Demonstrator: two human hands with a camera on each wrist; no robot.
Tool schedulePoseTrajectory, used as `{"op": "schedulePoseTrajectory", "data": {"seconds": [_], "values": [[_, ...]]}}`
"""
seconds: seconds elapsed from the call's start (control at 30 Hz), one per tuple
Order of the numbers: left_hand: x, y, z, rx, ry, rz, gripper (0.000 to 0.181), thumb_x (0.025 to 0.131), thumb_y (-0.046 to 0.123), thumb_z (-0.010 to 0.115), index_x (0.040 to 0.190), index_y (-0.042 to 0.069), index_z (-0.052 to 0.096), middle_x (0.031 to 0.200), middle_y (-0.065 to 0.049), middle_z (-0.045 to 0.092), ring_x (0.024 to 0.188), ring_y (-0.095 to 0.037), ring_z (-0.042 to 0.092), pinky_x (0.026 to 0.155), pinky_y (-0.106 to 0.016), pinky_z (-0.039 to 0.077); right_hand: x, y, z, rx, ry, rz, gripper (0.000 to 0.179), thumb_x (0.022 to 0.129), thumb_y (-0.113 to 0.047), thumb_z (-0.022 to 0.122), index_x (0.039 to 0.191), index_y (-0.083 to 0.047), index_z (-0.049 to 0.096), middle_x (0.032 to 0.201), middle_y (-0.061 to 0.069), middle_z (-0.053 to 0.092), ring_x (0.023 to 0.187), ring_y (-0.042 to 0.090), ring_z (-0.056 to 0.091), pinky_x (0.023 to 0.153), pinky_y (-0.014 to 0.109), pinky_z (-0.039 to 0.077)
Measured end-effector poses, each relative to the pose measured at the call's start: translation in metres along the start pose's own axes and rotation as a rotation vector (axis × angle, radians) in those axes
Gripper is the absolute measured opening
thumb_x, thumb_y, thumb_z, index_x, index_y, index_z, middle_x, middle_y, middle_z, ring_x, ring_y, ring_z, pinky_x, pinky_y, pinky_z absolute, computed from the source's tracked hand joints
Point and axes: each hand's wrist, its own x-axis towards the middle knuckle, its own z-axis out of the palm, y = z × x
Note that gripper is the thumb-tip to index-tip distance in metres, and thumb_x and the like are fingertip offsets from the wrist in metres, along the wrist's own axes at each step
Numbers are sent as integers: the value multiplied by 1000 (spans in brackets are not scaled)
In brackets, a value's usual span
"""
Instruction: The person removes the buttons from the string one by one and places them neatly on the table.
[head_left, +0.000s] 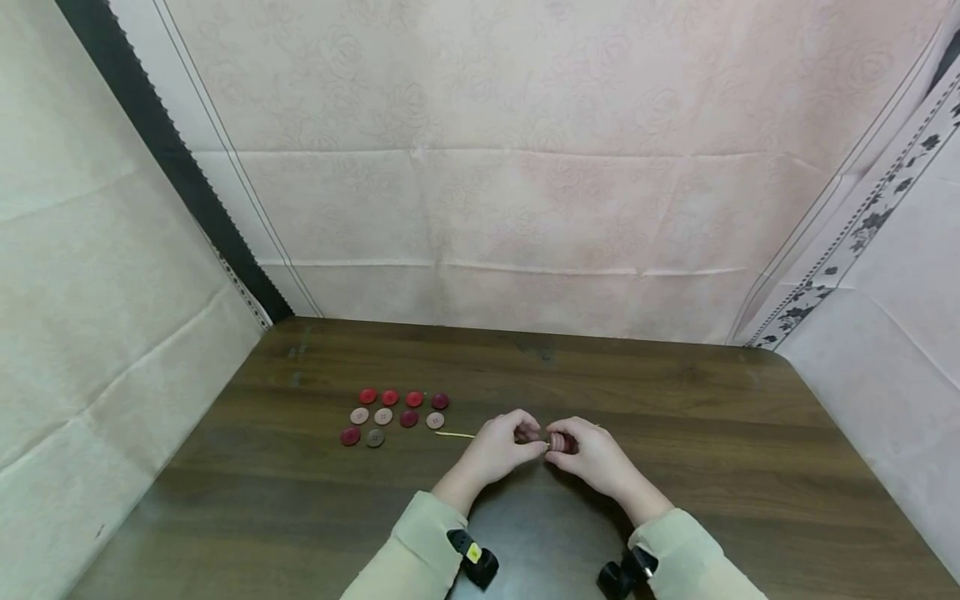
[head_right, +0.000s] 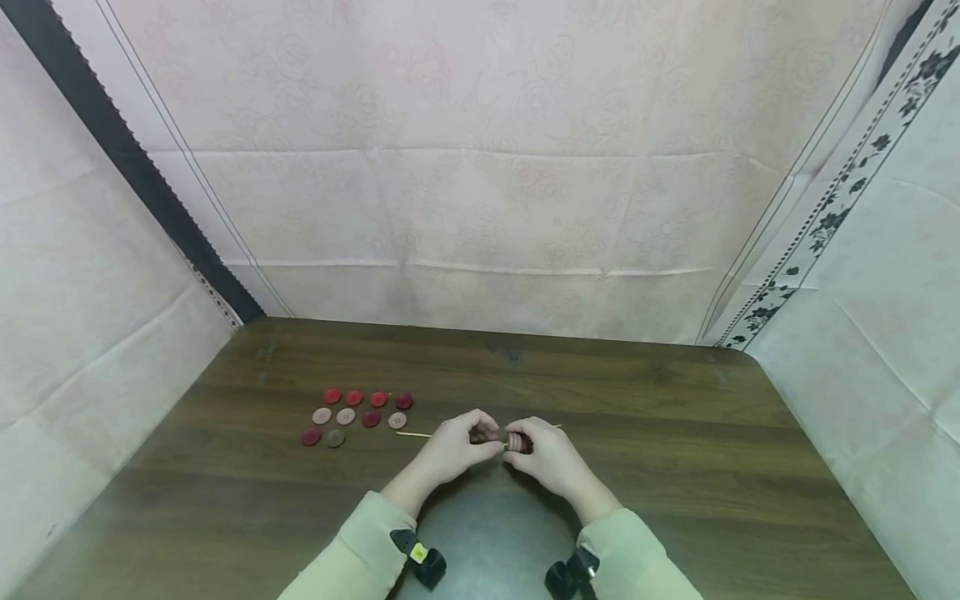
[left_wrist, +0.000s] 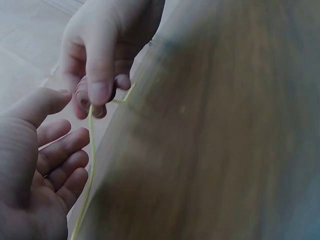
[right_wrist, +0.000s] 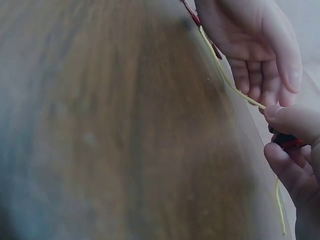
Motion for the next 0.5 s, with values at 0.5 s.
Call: {"op": "schedulePoseTrajectory", "data": {"seconds": [0.5], "values": [[3, 3, 13, -49, -4, -18, 20, 85, 30, 69, 95, 15, 62, 86, 10, 61, 81, -5, 55, 73, -25, 45, 0, 0, 2, 38, 48, -23, 28, 78, -11, 75, 103, -14, 64, 83, -11, 54, 75, 7, 52, 68, 24, 47]]}}
